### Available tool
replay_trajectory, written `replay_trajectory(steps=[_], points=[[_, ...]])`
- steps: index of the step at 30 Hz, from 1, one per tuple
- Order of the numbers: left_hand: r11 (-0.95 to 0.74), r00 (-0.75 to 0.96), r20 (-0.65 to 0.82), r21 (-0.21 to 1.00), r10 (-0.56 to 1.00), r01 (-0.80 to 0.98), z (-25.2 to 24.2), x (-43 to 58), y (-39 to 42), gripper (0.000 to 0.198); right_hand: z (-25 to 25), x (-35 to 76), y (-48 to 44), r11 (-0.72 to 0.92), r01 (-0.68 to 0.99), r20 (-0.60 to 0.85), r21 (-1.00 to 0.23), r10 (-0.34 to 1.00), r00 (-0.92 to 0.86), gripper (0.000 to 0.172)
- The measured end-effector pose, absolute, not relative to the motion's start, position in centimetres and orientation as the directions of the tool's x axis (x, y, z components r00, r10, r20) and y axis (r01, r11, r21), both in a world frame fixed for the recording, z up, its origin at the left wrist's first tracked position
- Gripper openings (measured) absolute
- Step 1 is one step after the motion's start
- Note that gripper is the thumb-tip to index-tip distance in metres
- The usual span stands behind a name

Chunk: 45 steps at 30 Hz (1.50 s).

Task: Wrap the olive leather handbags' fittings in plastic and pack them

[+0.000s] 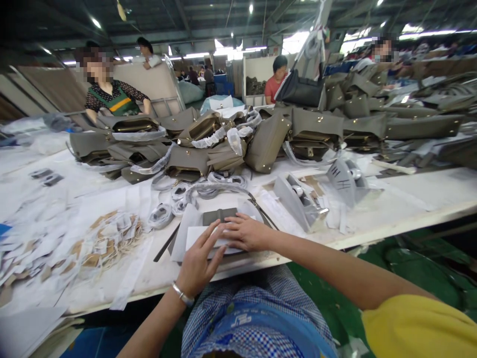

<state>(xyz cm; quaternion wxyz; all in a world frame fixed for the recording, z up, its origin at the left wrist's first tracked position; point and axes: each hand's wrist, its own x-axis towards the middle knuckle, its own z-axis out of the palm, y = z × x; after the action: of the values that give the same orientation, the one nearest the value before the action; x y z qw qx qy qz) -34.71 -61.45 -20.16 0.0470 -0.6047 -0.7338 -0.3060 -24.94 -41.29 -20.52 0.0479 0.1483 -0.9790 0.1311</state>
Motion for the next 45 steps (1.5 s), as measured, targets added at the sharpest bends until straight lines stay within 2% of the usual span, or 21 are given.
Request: replay_trajectory(steps=[3,6,9,11,14,16,18,22,25,27,29,32,34,38,41,45], points=[[0.105,-0.203,0.400,0.253,0.894,0.962,-22.0,-34.8,-60.2,0.064,-20.3,-25.0,-41.0,0.893,-0.278,0.159,-0.353,-0.236,-0.959,0.045],[0.119,-0.151,0.383,0.104,0.911,0.987,-24.0,-34.9,-59.9,0.067,-19.5,-25.4,-40.0,0.880,-0.176,0.254,-0.442,-0.065,-0.965,0.037],[0.146,-0.149,0.378,0.038,0.914,0.989,-24.6,-34.7,-60.1,0.066,-18.4,-26.5,-38.2,0.940,-0.053,0.328,-0.336,0.064,-0.943,0.031],[0.152,-0.148,0.378,0.019,0.914,0.988,-24.5,-34.6,-60.1,0.065,-17.8,-27.5,-36.6,0.979,-0.004,0.272,-0.203,0.053,-0.961,0.028],[0.158,-0.150,0.378,0.010,0.913,0.987,-24.2,-34.6,-60.0,0.064,-17.5,-29.1,-34.5,0.994,0.083,0.053,-0.077,0.087,-0.995,0.029],[0.161,-0.152,0.379,0.009,0.913,0.987,-24.2,-34.6,-60.0,0.065,-17.7,-30.0,-33.4,0.984,0.167,-0.085,-0.052,0.163,-0.983,0.037],[0.156,-0.147,0.379,0.007,0.914,0.988,-24.3,-34.8,-60.0,0.066,-17.8,-30.7,-32.8,0.973,0.225,-0.154,-0.059,0.214,-0.965,0.042],[0.148,-0.136,0.380,-0.003,0.915,0.989,-24.3,-34.9,-60.0,0.065,-17.2,-30.9,-32.3,0.964,0.241,-0.136,-0.112,0.225,-0.965,0.035],[0.158,-0.140,0.378,-0.017,0.915,0.987,-24.4,-34.8,-60.0,0.065,-16.2,-28.5,-32.4,0.948,0.239,0.038,-0.210,0.253,-0.967,0.035],[0.162,-0.142,0.377,-0.023,0.915,0.986,-24.5,-34.8,-60.0,0.065,-15.8,-25.6,-32.7,0.920,0.248,0.209,-0.303,0.318,-0.925,0.036],[0.161,-0.141,0.381,-0.021,0.914,0.987,-24.6,-34.9,-59.9,0.064,-15.9,-21.9,-33.4,0.879,0.291,0.290,-0.378,0.411,-0.865,0.035],[0.157,-0.139,0.374,-0.018,0.917,0.987,-24.7,-35.0,-59.8,0.065,-17.3,-16.7,-35.8,0.790,0.399,0.220,-0.467,0.540,-0.812,0.033],[0.153,-0.136,0.359,-0.018,0.923,0.988,-24.8,-35.1,-59.8,0.066,-18.6,-14.4,-38.1,0.697,0.448,0.106,-0.560,0.596,-0.796,0.035],[0.148,-0.139,0.337,-0.002,0.931,0.989,-24.6,-35.1,-59.8,0.067,-21.1,-13.2,-42.0,0.364,0.529,-0.181,-0.766,0.668,-0.722,0.038],[0.141,-0.137,0.332,0.014,0.933,0.990,-24.4,-35.1,-59.9,0.066,-22.6,-13.9,-43.0,0.158,0.473,-0.256,-0.867,0.674,-0.693,0.035],[0.137,-0.144,0.332,0.043,0.932,0.990,-24.3,-35.0,-59.9,0.065,-24.0,-14.9,-42.8,0.016,0.365,-0.257,-0.931,0.682,-0.685,0.037]])
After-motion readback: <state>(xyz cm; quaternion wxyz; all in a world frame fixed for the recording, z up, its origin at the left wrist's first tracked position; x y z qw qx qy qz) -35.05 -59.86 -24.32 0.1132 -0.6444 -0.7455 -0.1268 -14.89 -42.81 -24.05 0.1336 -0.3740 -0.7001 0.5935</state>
